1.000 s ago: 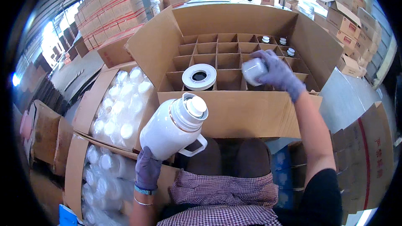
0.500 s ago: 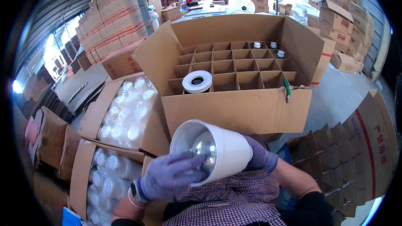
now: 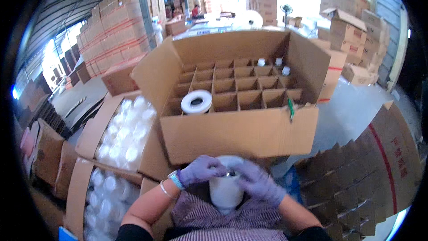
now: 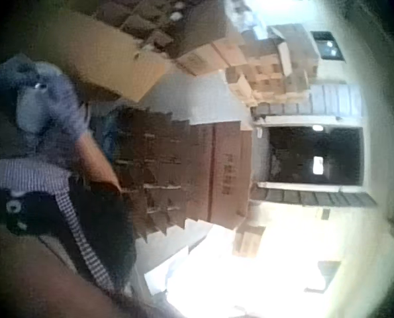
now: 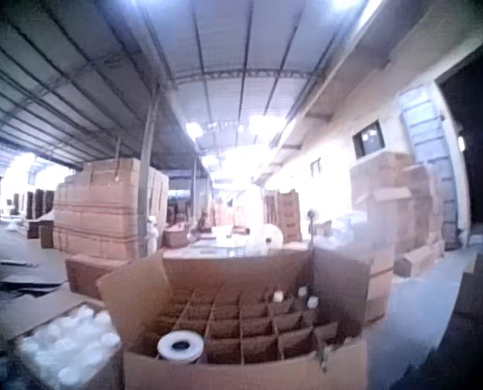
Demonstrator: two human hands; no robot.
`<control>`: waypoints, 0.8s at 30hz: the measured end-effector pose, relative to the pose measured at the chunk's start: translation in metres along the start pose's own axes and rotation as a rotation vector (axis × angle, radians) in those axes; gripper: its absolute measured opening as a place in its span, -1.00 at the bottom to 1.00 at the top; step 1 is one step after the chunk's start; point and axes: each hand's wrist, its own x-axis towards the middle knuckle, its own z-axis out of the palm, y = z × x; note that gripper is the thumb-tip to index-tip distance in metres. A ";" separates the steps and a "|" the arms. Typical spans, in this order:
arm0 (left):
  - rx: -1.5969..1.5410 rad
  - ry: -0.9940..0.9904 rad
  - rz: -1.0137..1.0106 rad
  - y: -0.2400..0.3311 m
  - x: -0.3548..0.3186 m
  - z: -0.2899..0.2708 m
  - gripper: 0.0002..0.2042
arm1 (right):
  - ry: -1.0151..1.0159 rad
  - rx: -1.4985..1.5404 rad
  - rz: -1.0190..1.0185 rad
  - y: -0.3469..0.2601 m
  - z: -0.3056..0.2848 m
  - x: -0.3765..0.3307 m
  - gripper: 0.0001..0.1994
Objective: The person packs white thermos flasks into a cardboard box with dividers. They pick up each flask, screw on the lid, wrap it in a plastic bag, and place it into a compartment. The process is repeated for multiple flasks.
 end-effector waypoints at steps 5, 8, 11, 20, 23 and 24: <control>0.773 1.013 0.264 -0.005 0.091 -0.085 -0.29 | 0.012 -0.082 -0.013 -0.017 0.002 0.015 -0.51; 0.754 0.796 -0.014 -0.051 0.117 -0.136 -0.23 | -0.053 0.087 -0.073 -0.008 0.002 0.025 -0.51; 0.556 0.722 0.013 -0.032 0.120 -0.150 -0.38 | 0.053 0.472 0.133 -0.015 -0.019 0.035 -0.54; -0.814 0.546 0.256 0.075 -0.003 -0.015 -0.33 | 0.307 -0.264 -0.200 -0.046 -0.040 0.128 -0.28; -1.020 0.630 0.133 0.085 -0.026 0.024 -0.37 | 0.240 -0.152 -0.133 -0.045 -0.028 0.128 -0.25; -0.526 0.776 0.313 0.083 -0.022 0.030 -0.43 | 0.233 -0.059 -0.053 -0.031 -0.017 0.123 -0.27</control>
